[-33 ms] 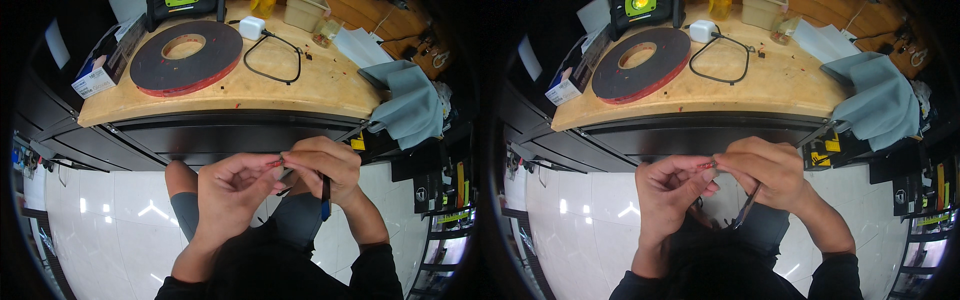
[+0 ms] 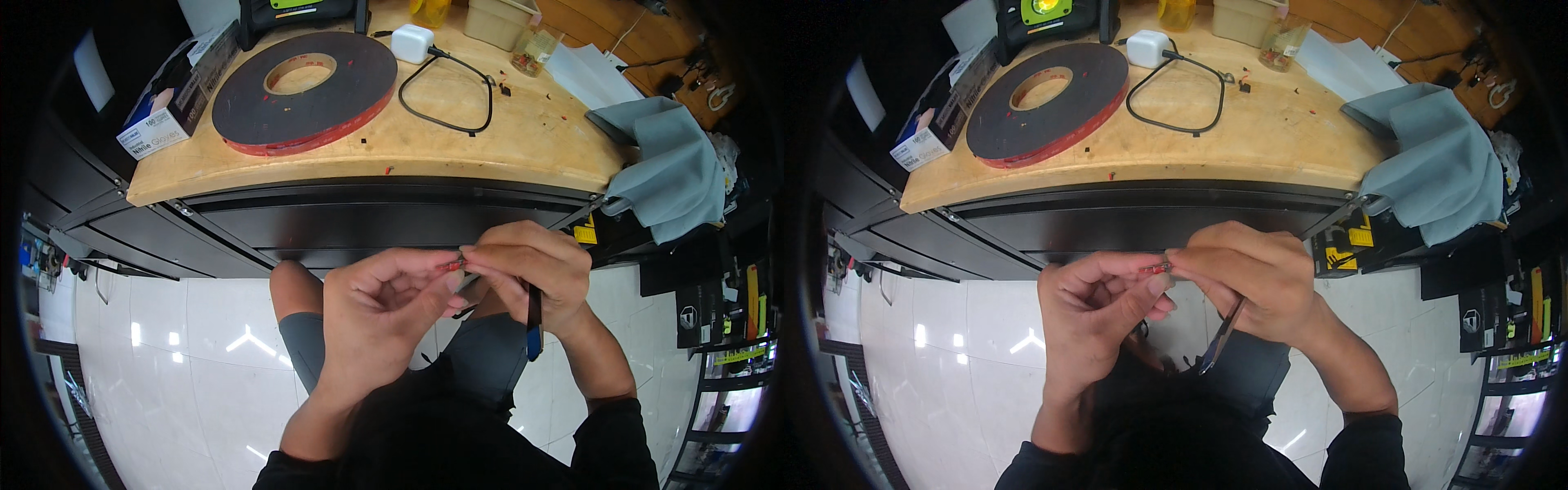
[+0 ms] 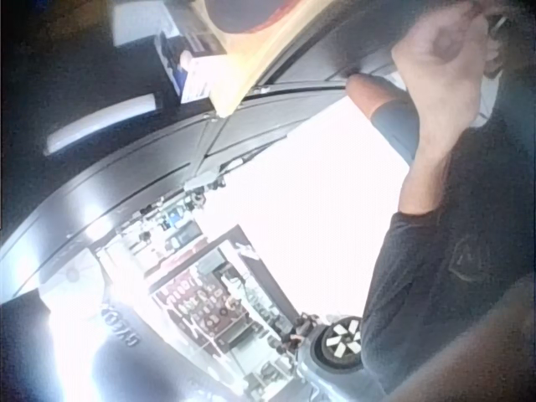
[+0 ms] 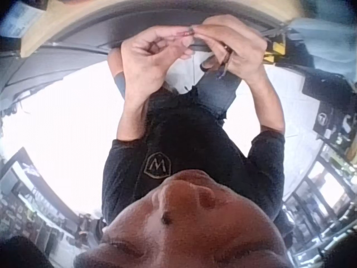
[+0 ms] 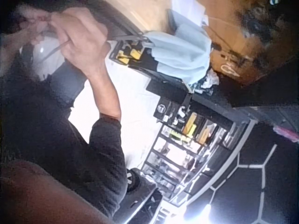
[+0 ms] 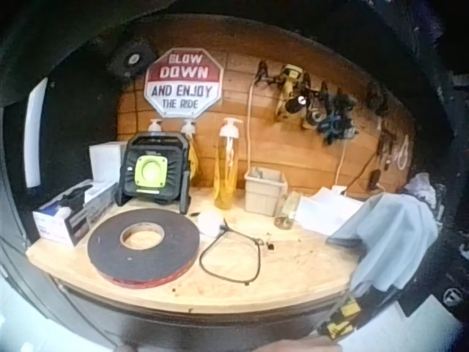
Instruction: The person uses a utility knife to cut small pieces of red adhesive tape and applies them to small electronic components on a workbench. They repeatedly cut tape, peel backing, and affix it to the components while handling a black cable and other small parts.
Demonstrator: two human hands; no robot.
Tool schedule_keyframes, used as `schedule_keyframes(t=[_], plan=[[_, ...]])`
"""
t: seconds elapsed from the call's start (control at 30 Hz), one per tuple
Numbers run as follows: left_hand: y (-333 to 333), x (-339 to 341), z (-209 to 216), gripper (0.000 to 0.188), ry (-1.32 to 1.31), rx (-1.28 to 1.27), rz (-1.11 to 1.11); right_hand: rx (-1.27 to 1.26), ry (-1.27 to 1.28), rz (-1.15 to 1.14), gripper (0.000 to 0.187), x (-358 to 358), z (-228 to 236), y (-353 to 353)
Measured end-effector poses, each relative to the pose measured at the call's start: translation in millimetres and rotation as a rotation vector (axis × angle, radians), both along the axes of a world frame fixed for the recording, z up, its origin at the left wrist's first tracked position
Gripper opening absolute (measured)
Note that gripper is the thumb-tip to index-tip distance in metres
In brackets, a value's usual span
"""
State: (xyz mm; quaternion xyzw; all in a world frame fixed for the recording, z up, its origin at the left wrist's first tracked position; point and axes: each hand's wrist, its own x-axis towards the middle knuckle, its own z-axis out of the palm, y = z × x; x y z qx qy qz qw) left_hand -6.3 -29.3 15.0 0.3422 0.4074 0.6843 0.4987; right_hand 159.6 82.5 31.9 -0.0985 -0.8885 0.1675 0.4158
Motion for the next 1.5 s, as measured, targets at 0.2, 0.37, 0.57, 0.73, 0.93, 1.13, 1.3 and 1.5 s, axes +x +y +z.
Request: schedule_keyframes(t=[0.2,0.37,0.57,0.73,0.93,1.13,1.3,1.5], plan=[[1,-3,-5,0.019,-0.001,0.004,-0.029,-0.002,0.004,0.028,0.028,2,-1,3],[0,-4,-7,0.019,-0.043,0.008,-0.045,-0.094,0.005,0.001,0.025,5,-3,2],[1,-2,-8,0.017,-0.024,0.018,0.004,-0.826,0.08,-0.121,0.011,2,-7,-26],[1,1,-4,0.02,0.027,0.012,-0.006,-1.094,0.206,-0.06,0.01,-8,-9,-37],[3,-5,-10,0.02,0.053,0.007,-0.026,-1.135,0.141,-0.054,0.011,-12,-3,-31],[5,-10,-4,0.019,-0.02,0.016,0.033,-1.204,0.17,-0.04,0.011,-17,8,-27],[8,-2,1,0.017,0.026,0.011,0.089,-1.164,0.175,-0.005,0.01,-20,2,-24],[13,-5,-2,0.016,0.06,-0.001,0.1,-1.141,0.202,0.106,0.011,-18,-2,-11]])
